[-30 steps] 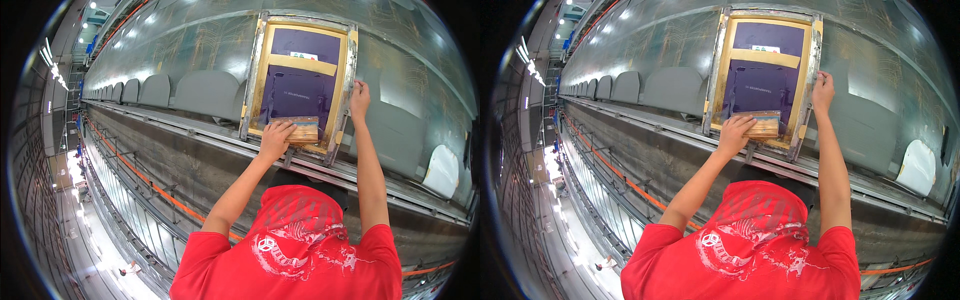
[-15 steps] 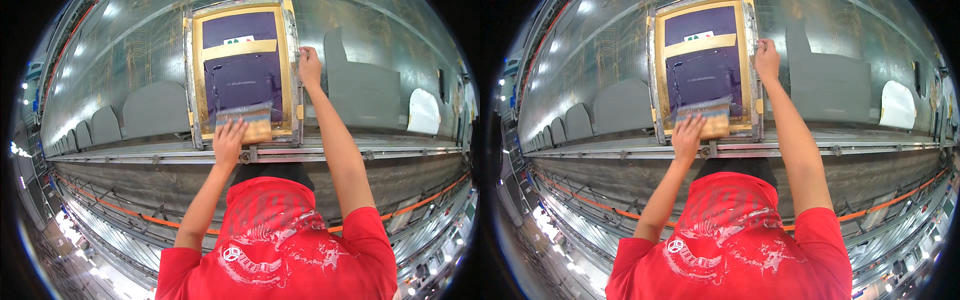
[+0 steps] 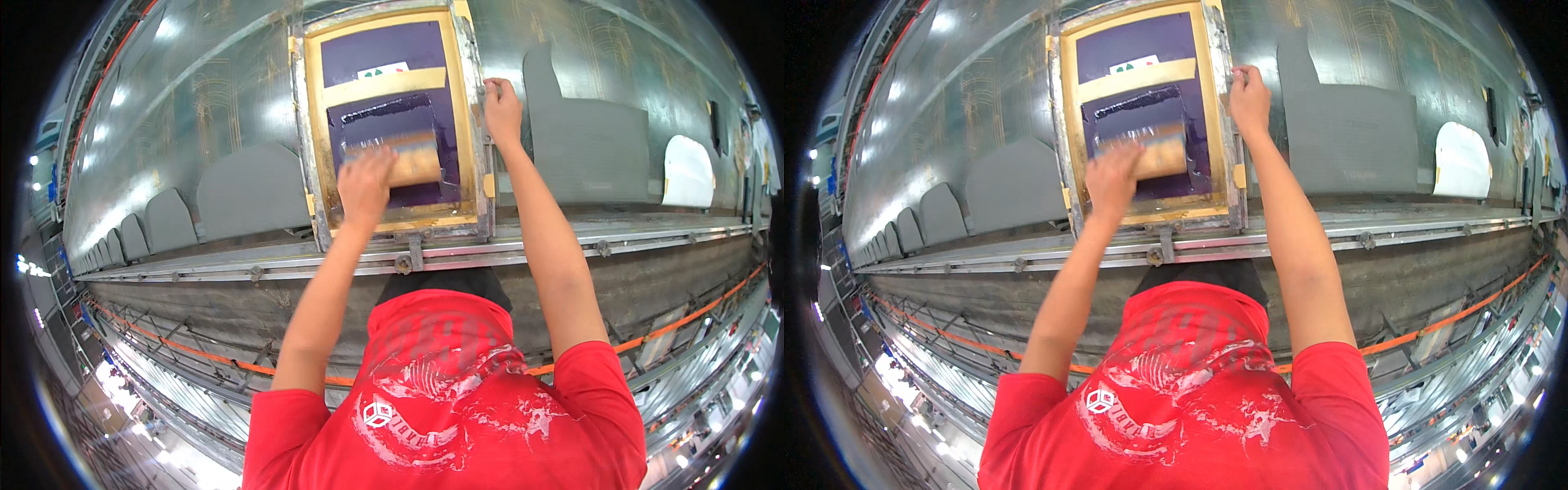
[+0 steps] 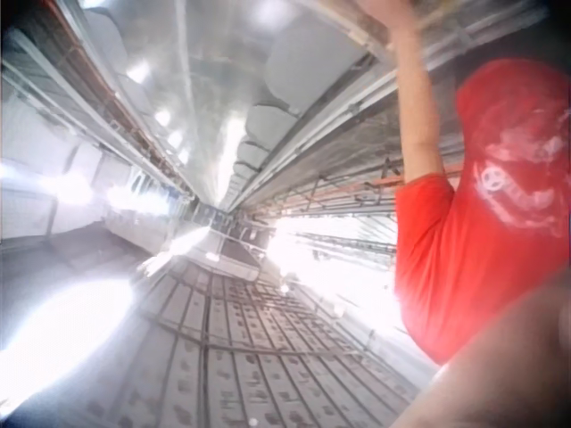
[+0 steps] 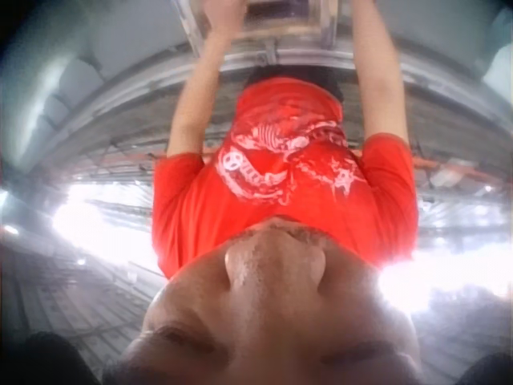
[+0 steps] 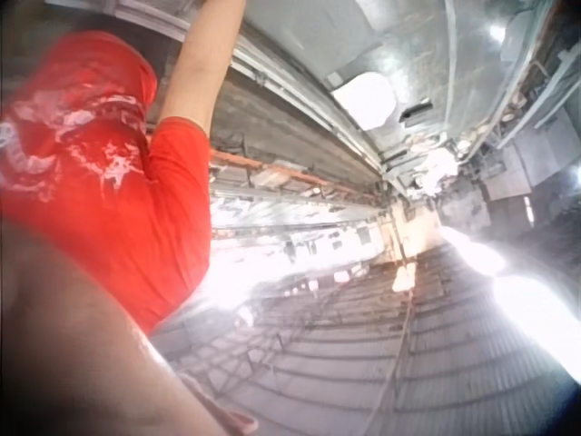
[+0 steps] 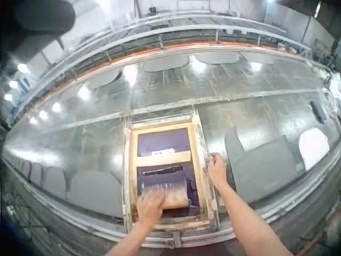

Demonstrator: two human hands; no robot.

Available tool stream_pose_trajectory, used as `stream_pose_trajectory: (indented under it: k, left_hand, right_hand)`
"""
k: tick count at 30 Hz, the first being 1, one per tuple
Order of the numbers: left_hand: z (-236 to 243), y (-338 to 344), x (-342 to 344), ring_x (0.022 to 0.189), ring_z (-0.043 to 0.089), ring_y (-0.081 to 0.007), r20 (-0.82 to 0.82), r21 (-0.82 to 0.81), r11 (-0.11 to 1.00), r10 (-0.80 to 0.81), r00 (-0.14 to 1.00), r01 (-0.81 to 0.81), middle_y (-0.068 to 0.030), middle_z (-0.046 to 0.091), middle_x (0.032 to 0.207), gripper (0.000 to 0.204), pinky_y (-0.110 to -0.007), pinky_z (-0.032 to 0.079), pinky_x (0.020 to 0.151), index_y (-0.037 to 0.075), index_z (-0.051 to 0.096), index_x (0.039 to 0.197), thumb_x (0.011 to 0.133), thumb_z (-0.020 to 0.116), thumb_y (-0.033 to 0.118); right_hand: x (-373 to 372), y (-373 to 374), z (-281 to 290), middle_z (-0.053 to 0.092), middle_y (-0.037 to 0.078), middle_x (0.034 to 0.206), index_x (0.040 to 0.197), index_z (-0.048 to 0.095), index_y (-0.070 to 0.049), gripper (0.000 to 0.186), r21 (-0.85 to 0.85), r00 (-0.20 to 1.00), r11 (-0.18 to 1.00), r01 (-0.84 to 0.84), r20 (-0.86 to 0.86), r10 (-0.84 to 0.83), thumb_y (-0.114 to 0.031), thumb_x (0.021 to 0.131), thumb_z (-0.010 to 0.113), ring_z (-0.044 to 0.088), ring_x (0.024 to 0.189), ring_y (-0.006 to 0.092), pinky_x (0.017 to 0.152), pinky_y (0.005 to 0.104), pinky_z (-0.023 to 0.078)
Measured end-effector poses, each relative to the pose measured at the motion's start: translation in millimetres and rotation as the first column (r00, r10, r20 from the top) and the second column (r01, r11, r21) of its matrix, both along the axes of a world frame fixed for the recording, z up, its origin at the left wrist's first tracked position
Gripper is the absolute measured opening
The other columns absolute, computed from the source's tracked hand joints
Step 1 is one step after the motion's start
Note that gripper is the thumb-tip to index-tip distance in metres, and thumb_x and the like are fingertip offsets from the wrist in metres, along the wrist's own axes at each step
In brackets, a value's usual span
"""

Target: The person carries a screen printing frame to a workbench, pours purple ink onto the screen, and uses a squeegee to spread the ink across the mesh. They then move to a conveyor belt and repeatedly pull the squeegee across the screen to print onto fabric moving below.

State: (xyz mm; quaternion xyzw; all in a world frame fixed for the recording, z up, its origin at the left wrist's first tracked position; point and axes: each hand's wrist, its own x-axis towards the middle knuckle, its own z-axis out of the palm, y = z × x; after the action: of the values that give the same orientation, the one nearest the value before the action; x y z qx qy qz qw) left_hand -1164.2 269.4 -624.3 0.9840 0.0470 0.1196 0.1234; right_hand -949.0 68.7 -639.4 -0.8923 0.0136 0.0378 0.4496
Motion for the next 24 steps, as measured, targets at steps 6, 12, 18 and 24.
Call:
stream_pose_trajectory:
  k: [6,12,18,24]
  left_hand:
    - [22.4,-27.8,-68.7,0.114,0.064,-0.018,-0.059,-0.09,0.996,-0.016,0.998,0.011,0.0019,0.069,0.123,0.043,-0.035,0.044,0.088,0.021,0.072,0.113,0.076,0.066,-0.001]
    - [16.1,-6.4,-11.5,0.106,0.067,-0.0204,-0.006,0.013,1.0,-0.021,1.0,0.021,-0.0002,0.071,0.118,0.044,-0.036,0.049,0.085,0.021,0.073,0.114,0.077,0.064,-0.001]
    - [27.4,42.1,73.3,0.092,0.069,-0.0187,-0.102,-0.211,0.976,0.032,0.994,-0.053,0.0031,0.074,0.105,0.035,-0.037,0.046,0.072,0.022,0.075,0.106,0.078,0.064,0.003]
    - [5.2,-6.9,-10.9,0.112,0.063,-0.0159,-0.037,0.013,1.0,-0.007,0.999,0.008,0.0046,0.071,0.117,0.037,-0.035,0.044,0.085,0.023,0.075,0.106,0.076,0.067,0.004]
  right_hand:
    - [2.8,-3.1,-17.1,0.066,0.017,0.074,0.107,0.064,-0.009,0.024,0.072,0.991,0.997,0.008,0.135,-0.017,-0.028,0.098,0.053,0.066,0.072,0.0372,0.07,0.0474,0.048]
    - [-1.8,-0.8,1.9,0.064,0.017,0.068,0.107,0.065,-0.009,0.023,0.048,1.0,0.999,0.018,0.005,-0.018,-0.028,0.098,0.053,0.065,0.066,0.0348,0.068,0.0455,0.049]
    - [-2.3,2.1,3.6,0.062,0.016,0.064,0.107,0.065,-0.009,0.024,0.08,1.0,0.997,-0.008,-0.006,0.009,-0.028,0.098,0.054,0.065,0.062,0.0335,0.064,0.0448,0.048]
    - [2.4,-4.5,-10.3,0.059,0.011,0.065,0.109,0.065,-0.007,0.029,0.093,0.999,0.995,0.019,0.036,-0.023,-0.032,0.1,0.054,0.055,0.061,0.0225,0.064,0.0385,0.044]
